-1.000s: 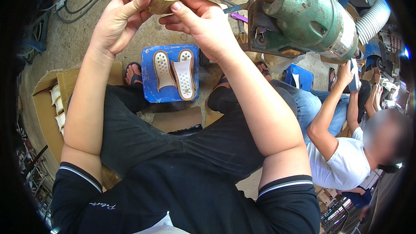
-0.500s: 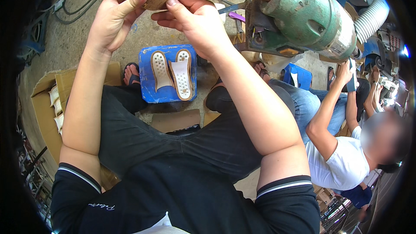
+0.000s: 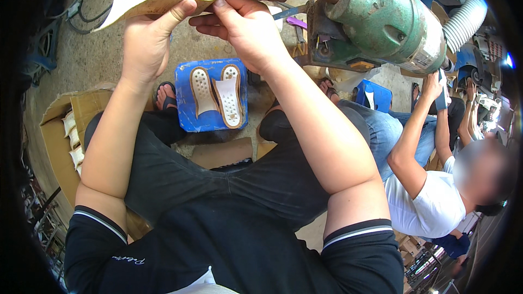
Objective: The person sits on the floor and uses a bench grinder to smooth the edges of shoe insoles. They pick up insoles from a blue tray, press the edges against the rotating wheel, rotate the insole to grind different sides, and place the finished insoles back on the tray.
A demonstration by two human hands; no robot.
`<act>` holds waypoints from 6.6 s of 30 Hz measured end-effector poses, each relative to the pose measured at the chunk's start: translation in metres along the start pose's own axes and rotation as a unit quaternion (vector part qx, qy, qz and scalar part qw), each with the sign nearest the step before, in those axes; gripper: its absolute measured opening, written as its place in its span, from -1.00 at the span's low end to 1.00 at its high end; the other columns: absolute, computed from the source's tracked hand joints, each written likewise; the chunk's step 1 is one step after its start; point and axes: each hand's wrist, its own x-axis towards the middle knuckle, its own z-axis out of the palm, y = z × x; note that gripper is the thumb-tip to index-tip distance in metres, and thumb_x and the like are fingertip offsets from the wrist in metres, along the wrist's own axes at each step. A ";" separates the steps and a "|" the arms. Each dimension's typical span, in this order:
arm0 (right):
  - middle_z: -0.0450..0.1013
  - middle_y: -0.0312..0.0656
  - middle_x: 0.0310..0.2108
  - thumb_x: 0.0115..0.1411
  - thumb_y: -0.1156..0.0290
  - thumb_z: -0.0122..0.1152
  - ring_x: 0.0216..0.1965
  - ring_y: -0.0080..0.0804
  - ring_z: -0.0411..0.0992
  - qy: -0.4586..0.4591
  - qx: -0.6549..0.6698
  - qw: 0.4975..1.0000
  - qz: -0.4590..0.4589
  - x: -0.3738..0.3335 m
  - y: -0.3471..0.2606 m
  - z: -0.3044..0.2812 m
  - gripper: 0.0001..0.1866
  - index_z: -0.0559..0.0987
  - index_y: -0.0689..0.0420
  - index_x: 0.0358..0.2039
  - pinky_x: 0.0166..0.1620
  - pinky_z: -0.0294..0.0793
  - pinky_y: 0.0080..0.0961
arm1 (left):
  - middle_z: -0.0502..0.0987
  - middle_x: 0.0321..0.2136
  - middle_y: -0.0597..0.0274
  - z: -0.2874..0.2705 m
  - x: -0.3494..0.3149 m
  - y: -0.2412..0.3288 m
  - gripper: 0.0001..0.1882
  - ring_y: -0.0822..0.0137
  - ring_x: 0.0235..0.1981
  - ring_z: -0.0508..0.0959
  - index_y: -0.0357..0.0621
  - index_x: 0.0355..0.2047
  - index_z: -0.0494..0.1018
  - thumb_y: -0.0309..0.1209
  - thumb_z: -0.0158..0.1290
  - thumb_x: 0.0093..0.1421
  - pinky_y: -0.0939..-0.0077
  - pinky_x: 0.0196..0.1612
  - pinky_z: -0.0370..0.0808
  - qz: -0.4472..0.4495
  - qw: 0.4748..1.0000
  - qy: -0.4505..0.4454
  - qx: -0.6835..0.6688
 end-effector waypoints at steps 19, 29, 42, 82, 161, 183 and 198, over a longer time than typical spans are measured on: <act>0.49 -0.04 0.21 0.50 0.34 0.15 0.23 -0.20 0.49 -0.054 -0.001 0.997 0.050 -0.016 -0.008 -0.013 -0.54 0.43 0.29 0.31 0.32 0.49 -0.18 | 0.70 -0.05 0.14 0.007 -0.030 -0.002 -0.70 0.35 0.00 0.64 -0.32 0.01 0.64 -0.50 0.30 0.28 0.48 0.12 0.52 -0.097 0.990 0.011 -0.100; 0.53 -0.05 0.13 0.45 0.29 0.25 0.12 -0.31 0.55 -0.023 0.020 0.999 0.011 -0.010 0.003 -0.009 -0.50 0.46 0.33 0.26 0.27 0.56 -0.27 | 0.71 -0.08 0.15 0.007 -0.024 0.004 -0.70 0.38 -0.03 0.65 -0.30 -0.01 0.66 -0.46 0.32 0.28 0.48 0.10 0.53 -0.072 0.997 0.015 -0.025; 0.52 -0.06 0.15 0.47 0.31 0.22 0.12 -0.32 0.55 -0.015 0.030 0.999 -0.021 -0.009 0.006 -0.004 -0.52 0.45 0.34 0.27 0.26 0.56 -0.28 | 0.72 -0.10 0.20 0.011 -0.024 0.017 -0.69 0.41 -0.06 0.66 -0.26 0.00 0.66 -0.44 0.34 0.27 0.51 0.09 0.54 -0.029 0.991 0.013 0.131; 0.56 -0.19 0.07 0.57 0.33 -0.11 0.09 -0.30 0.53 0.080 0.072 0.983 0.148 0.014 0.000 0.004 -0.70 0.54 0.11 0.12 0.22 0.52 -0.11 | 0.50 0.02 0.14 0.019 0.002 -0.036 -0.68 0.28 -0.01 0.56 -0.17 -0.02 0.65 -0.41 0.34 0.22 0.35 0.03 0.55 0.343 0.861 0.119 0.357; 0.60 -0.03 0.00 0.41 0.46 0.21 -0.17 -0.28 0.68 -0.063 0.023 0.986 0.153 -0.031 -0.026 0.003 -0.42 0.28 0.28 0.38 -0.09 0.73 -0.38 | 0.65 -0.02 0.13 0.010 0.006 -0.017 -0.50 0.31 -0.03 0.66 -0.23 0.17 0.48 -0.06 -0.17 0.56 0.32 0.11 0.58 -0.228 0.953 0.059 -0.191; 0.62 -0.13 -0.11 0.43 0.40 0.21 -0.31 -0.46 0.64 -0.063 0.014 0.992 0.104 -0.040 -0.037 0.006 -0.37 0.27 0.28 0.44 -0.23 0.66 -0.53 | 0.60 0.11 0.09 0.011 -0.003 0.007 -0.54 0.26 0.12 0.60 -0.26 0.26 0.41 -0.19 -0.17 0.57 0.24 0.24 0.50 -0.183 0.937 -0.008 -0.298; 0.60 0.01 -0.08 0.46 0.47 0.14 -0.17 -0.28 0.67 0.047 0.141 0.984 0.101 -0.019 -0.016 -0.001 -0.48 0.31 0.32 0.35 -0.13 0.74 -0.42 | 0.67 -0.04 0.19 0.012 0.025 0.001 -0.60 0.25 -0.02 0.66 -0.08 0.13 0.50 -0.07 0.02 0.49 0.25 0.12 0.58 -0.218 0.945 0.005 -0.245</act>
